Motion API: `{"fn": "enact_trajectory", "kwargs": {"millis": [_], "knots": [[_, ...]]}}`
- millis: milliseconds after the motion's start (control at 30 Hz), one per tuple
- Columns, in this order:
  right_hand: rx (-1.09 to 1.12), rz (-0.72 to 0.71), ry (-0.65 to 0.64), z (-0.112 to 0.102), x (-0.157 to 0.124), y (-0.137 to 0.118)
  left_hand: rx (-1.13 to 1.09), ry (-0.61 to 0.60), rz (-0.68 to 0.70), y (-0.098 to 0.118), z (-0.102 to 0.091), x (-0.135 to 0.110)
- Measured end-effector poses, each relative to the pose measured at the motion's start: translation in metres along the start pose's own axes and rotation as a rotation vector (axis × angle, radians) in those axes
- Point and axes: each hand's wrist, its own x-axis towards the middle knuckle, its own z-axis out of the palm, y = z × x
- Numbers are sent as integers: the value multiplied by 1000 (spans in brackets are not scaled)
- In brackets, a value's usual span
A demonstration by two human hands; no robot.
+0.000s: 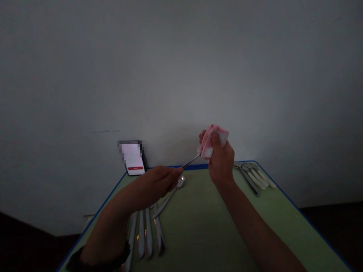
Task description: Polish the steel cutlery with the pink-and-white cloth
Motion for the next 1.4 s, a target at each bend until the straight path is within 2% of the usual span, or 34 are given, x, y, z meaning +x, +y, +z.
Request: {"fn": "enact_trajectory", "kwargs": {"millis": [133, 300, 533, 667, 800, 867, 933, 1067, 1200, 1267, 1300, 1333, 1400], "knots": [[172, 87, 43, 4, -2, 2, 9, 55, 1, 10, 12, 9], [290, 224, 12, 8, -8, 3, 76, 167, 64, 20, 36, 26], [411, 373, -47, 13, -13, 9, 202, 148, 59, 18, 31, 25], [389, 320, -11, 6, -3, 8, 319, 194, 69, 28, 36, 19], [216, 135, 2, -11, 11, -3, 300, 219, 45, 41, 37, 10], [62, 60, -64, -23, 17, -13, 198, 177, 38, 44, 29, 4], [-107, 30, -209, -36, 22, -25, 113, 119, 23, 42, 18, -4], [-453, 137, -625, -60, 27, -50, 107, -3, -38, 28, -4, -18], [-661, 201, -995, -65, 27, -67, 136, -78, -29, 9, -15, -22], [-700, 188, -1059, -62, 25, -71, 146, -63, -19, 1, -17, -21], [-704, 175, -1047, -59, 24, -72, 134, -50, -10, -2, -18, -20], [-693, 158, -1007, -57, 22, -72, 112, -31, -3, -4, -18, -20], [-612, 107, -848, -50, 18, -70, 37, 10, -4, -5, -18, -17]]}}
